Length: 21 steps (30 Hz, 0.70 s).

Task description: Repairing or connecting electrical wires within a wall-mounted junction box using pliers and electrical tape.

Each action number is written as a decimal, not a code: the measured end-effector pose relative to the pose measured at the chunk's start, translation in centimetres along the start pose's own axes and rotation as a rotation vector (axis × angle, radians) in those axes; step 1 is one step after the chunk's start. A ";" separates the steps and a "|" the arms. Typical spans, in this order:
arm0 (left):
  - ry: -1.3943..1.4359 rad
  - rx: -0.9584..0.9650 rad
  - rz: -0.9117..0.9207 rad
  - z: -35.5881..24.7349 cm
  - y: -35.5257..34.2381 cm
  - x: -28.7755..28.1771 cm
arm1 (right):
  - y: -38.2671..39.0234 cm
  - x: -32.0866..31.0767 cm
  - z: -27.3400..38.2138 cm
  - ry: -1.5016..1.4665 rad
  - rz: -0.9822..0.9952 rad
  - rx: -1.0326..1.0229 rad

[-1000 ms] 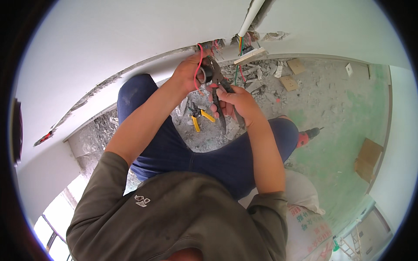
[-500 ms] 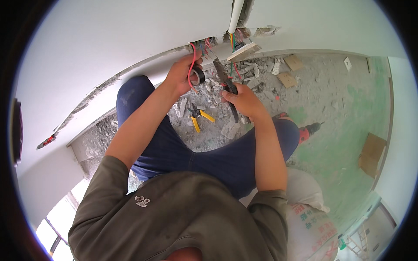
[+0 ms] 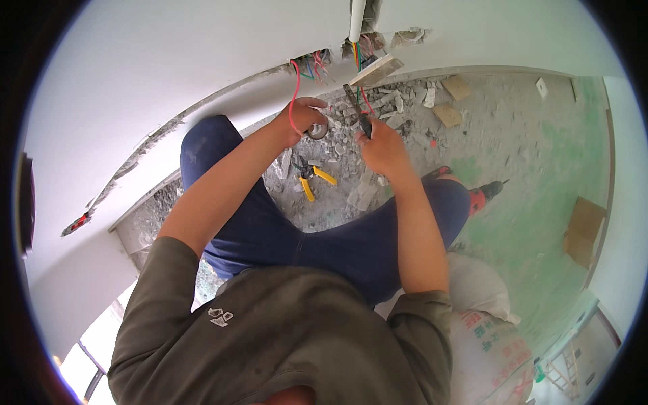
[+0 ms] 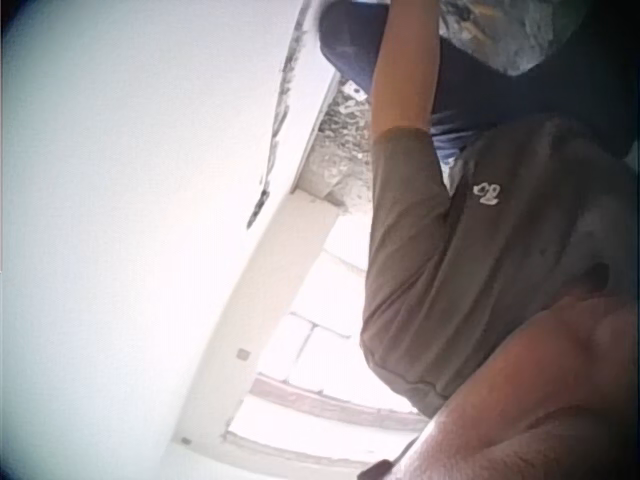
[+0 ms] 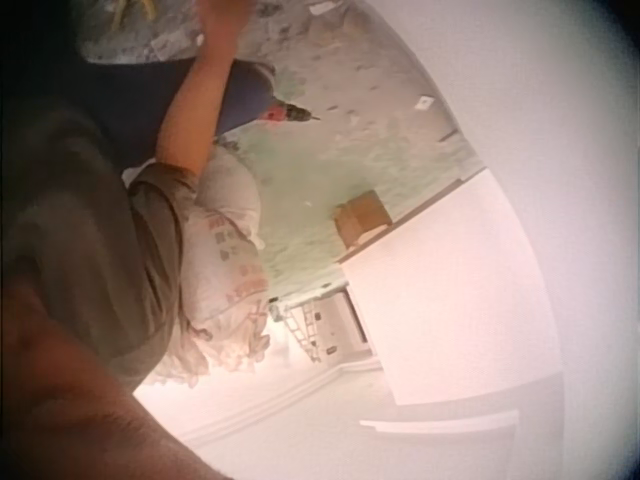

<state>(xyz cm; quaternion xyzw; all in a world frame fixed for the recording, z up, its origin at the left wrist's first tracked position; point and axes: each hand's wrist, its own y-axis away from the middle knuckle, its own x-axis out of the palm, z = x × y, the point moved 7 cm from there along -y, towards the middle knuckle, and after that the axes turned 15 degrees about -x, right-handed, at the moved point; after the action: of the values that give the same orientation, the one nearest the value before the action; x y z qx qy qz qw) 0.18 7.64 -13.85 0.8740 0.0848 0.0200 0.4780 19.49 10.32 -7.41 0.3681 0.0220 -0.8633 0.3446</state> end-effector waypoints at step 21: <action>-1.643 0.182 -0.012 16.3 -9.2 0.9 | 2.7 2.0 1.6 0.118 0.102 -0.040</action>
<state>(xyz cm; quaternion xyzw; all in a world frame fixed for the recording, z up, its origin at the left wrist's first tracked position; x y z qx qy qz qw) 1.74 -0.95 -30.48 0.6448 -0.2858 -0.6350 0.3152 19.16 6.62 -6.92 0.4122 0.0408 -0.8208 0.3934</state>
